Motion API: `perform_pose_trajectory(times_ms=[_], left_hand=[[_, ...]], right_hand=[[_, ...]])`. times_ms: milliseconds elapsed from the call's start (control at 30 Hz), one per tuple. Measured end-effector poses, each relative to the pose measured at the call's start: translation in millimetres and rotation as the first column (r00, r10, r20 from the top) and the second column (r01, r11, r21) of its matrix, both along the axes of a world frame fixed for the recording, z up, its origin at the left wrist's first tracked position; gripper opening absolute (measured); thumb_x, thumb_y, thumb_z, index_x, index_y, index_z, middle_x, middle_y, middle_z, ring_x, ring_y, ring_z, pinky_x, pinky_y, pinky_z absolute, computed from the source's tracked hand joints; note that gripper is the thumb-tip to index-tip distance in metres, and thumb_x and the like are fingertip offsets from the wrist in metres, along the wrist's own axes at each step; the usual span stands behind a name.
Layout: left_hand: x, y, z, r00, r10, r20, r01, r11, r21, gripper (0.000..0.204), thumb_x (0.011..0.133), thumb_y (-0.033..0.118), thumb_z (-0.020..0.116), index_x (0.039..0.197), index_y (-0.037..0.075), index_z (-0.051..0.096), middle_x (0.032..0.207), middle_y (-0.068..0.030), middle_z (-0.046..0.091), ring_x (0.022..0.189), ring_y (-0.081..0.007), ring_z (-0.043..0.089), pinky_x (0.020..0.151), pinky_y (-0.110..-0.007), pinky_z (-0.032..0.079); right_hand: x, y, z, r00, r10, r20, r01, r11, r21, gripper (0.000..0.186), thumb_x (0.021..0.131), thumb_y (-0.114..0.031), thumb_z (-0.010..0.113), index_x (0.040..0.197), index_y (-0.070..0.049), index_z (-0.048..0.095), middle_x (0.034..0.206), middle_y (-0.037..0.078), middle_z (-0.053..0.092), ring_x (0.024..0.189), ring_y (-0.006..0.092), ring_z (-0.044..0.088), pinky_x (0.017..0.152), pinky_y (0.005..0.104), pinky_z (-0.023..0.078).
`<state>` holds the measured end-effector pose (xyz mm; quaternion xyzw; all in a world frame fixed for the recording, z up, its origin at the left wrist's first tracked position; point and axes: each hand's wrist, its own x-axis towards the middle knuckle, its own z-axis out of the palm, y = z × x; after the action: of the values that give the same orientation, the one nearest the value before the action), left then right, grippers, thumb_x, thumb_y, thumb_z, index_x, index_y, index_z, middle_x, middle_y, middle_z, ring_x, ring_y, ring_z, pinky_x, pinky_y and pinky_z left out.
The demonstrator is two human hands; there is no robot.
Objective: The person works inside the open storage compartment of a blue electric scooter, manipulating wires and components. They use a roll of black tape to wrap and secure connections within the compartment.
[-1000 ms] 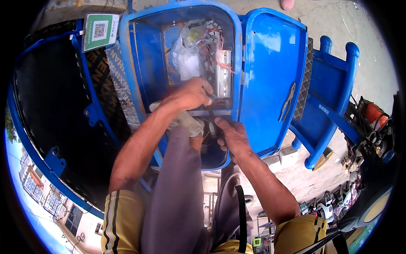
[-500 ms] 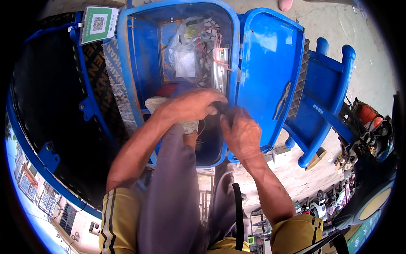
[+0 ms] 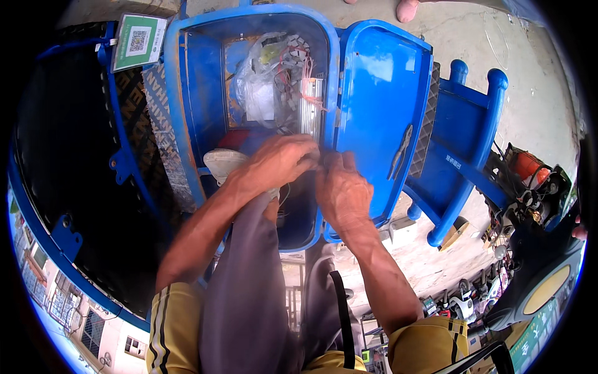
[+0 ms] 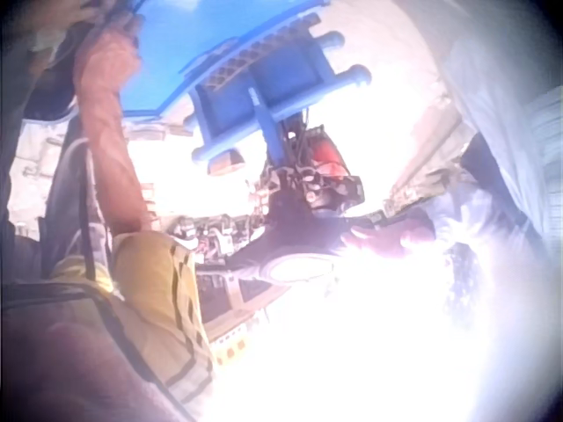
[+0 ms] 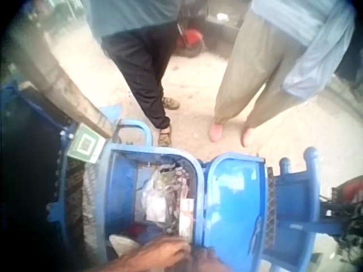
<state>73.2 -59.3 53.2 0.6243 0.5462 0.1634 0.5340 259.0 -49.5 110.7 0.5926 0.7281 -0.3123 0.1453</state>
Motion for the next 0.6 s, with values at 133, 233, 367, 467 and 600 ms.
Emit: perform_pose_trajectory(times_ms=[133,233,367,467,600], left_hand=[[-2,-5,-3,0.997,0.001,0.073,-0.002,1.0,0.003,0.02,0.091,0.004,0.077,0.108,-0.002,0.068,0.105,-0.0163,0.069,0.097,-0.0433,0.071,0.082,-0.049,0.057],[-2,-11,-6,0.989,0.05,0.141,-0.056,0.998,0.042,0.02,0.089,-0.003,0.073,0.108,-0.002,0.067,0.105,-0.016,0.068,0.094,-0.0415,0.071,0.081,-0.047,0.057],[2,-17,-6,0.968,0.132,0.214,-0.146,0.988,0.051,0.025,0.085,-0.007,0.072,0.108,-0.002,0.065,0.104,-0.0147,0.067,0.087,-0.0383,0.068,0.077,-0.045,0.056],[5,-15,-3,0.966,0.151,0.209,-0.169,0.983,0.071,0.026,0.084,-0.006,0.073,0.109,-0.002,0.064,0.103,-0.0138,0.066,0.086,-0.0362,0.067,0.075,-0.044,0.055],[10,-17,-10,0.971,0.135,0.198,-0.162,0.978,0.127,0.024,0.084,-0.005,0.074,0.105,-0.001,0.062,0.101,-0.0126,0.065,0.081,-0.0337,0.065,0.073,-0.043,0.054]], right_hand=[[-2,0,-5,0.998,-0.039,-0.055,0.039,0.999,-0.002,0.028,0.101,-0.029,0.071,0.115,-0.006,0.062,0.118,0.015,0.065,0.097,0.0407,0.076,0.076,0.0549,0.063],[-4,-1,-11,0.989,-0.079,-0.125,0.081,0.997,0.009,0.027,0.101,-0.028,0.068,0.115,-0.006,0.062,0.116,0.017,0.066,0.1,0.0427,0.075,0.082,0.0553,0.062],[0,-11,-33,0.942,-0.211,-0.263,0.214,0.977,-0.017,0.028,0.1,-0.028,0.068,0.109,-0.003,0.062,0.111,0.021,0.068,0.1,0.0452,0.072,0.087,0.0546,0.059],[0,-16,-44,0.803,-0.487,-0.343,0.459,0.873,-0.166,0.03,0.099,-0.029,0.069,0.105,0.0,0.064,0.104,0.024,0.07,0.094,0.0441,0.071,0.087,0.0535,0.057],[1,-27,-66,0.499,-0.815,-0.297,0.666,0.579,-0.47,0.033,0.101,-0.03,0.06,0.105,0.002,0.067,0.096,0.018,0.07,0.081,0.034,0.071,0.078,0.0472,0.057]])
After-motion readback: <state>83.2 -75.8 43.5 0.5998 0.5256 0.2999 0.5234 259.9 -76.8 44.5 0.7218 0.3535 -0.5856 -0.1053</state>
